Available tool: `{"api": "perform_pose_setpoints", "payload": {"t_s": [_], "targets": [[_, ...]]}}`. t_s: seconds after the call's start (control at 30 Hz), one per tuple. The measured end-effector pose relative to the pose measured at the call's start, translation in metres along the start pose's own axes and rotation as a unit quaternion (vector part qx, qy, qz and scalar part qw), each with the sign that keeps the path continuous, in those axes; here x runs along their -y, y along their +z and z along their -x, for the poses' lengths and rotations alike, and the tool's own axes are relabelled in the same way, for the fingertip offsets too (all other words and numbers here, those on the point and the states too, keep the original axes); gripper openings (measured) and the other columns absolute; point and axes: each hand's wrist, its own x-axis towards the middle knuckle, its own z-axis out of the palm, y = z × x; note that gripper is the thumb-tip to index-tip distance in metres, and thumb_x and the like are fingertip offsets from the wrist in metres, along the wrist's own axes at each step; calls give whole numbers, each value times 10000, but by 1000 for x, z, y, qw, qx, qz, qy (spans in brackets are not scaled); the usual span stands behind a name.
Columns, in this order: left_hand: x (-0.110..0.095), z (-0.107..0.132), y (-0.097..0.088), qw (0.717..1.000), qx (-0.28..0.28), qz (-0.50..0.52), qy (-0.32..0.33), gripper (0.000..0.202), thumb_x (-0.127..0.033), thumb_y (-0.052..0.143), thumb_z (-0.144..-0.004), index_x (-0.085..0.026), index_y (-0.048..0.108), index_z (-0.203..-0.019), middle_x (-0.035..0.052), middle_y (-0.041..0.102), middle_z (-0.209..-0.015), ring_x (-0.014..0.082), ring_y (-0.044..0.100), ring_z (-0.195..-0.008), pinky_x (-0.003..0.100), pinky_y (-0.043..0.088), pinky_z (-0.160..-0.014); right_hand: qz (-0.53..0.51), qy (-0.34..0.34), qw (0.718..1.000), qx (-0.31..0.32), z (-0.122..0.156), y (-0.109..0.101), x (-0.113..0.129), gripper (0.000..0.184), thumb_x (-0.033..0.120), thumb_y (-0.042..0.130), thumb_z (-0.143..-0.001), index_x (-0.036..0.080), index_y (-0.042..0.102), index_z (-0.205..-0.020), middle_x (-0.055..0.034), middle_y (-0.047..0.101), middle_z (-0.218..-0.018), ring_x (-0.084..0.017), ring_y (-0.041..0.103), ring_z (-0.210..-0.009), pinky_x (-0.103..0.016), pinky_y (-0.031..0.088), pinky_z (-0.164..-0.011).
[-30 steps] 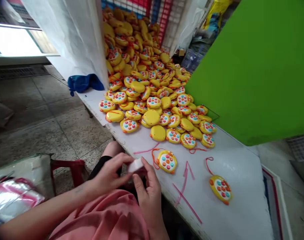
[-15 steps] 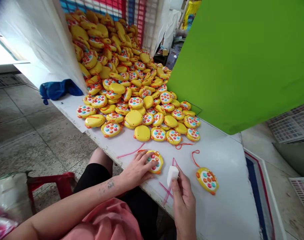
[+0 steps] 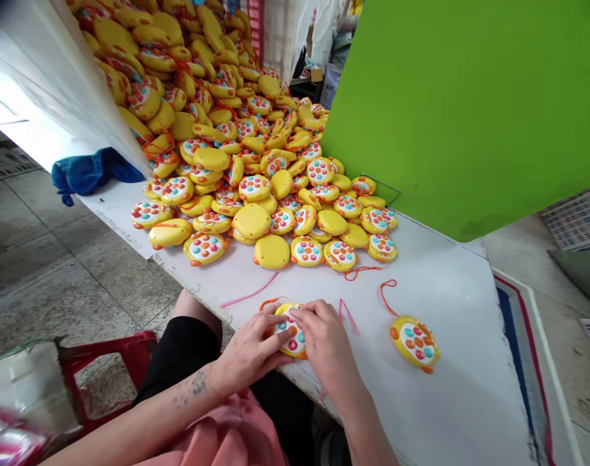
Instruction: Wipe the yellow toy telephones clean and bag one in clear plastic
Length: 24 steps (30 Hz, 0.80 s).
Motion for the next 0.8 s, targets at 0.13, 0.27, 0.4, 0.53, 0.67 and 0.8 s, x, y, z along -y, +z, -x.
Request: {"api": "perform_pose_setpoints", "payload": {"t_s": [0.13, 0.27, 0.4, 0.53, 0.67, 0.8], "targets": [[0, 0, 1, 1000, -3, 10, 1, 393, -445, 605, -861, -192, 579, -1161, 135, 570, -1191, 332, 485, -1255, 463, 518, -964, 28, 14, 999, 7, 24, -15, -21, 295, 224, 449, -930, 269, 719, -1039, -63, 615, -918, -214, 596, -878, -356, 519, -767], [0, -1, 1, 1000, -12, 16, -8, 375, -448, 613, -855, -192, 595, -1129, 127, 583, -1169, 327, 497, -1245, 448, 521, -963, 56, 62, 996, -39, 41, -31, -29, 251, 309, 489, -926, 247, 724, -987, -65, 633, -897, -219, 608, -843, -366, 515, -749], [0, -2, -1, 1000, -11, 14, -2, 394, -454, 607, -857, -190, 589, -1149, 127, 587, -1172, 327, 495, -1246, 449, 519, -970, 22, 66, 986, -148, 35, -20, -11, 240, 330, 519, -925, 255, 678, -1088, -62, 643, -1042, -218, 606, -983, -378, 498, -880], [0, -2, -2, 1000, -20, 6, 7, 410, -466, 603, -856, -180, 586, -1149, 132, 594, -1163, 325, 507, -1236, 450, 532, -957, -13, 30, 995, -94, 39, -1, -6, 222, 344, 525, -914, 263, 715, -993, -68, 636, -953, -220, 610, -919, -370, 527, -812], [1, -1, 1, 999, -36, 0, 14, 394, -459, 628, -841, -175, 602, -1112, 126, 612, -1136, 329, 540, -1205, 456, 545, -939, -47, 143, 982, -110, 59, -5, -23, 278, 407, 566, -877, 241, 671, -1074, -81, 645, -1044, -240, 603, -968, -390, 511, -853], [2, 1, 2, 997, -58, 32, 30, 400, -440, 661, -821, -172, 599, -1111, 122, 626, -1135, 328, 546, -1209, 445, 557, -934, -172, 272, 929, -181, 63, -2, -25, 461, 479, 594, -848, 238, 575, -1241, -85, 606, -1241, -262, 572, -1110, -428, 462, -971]]}}
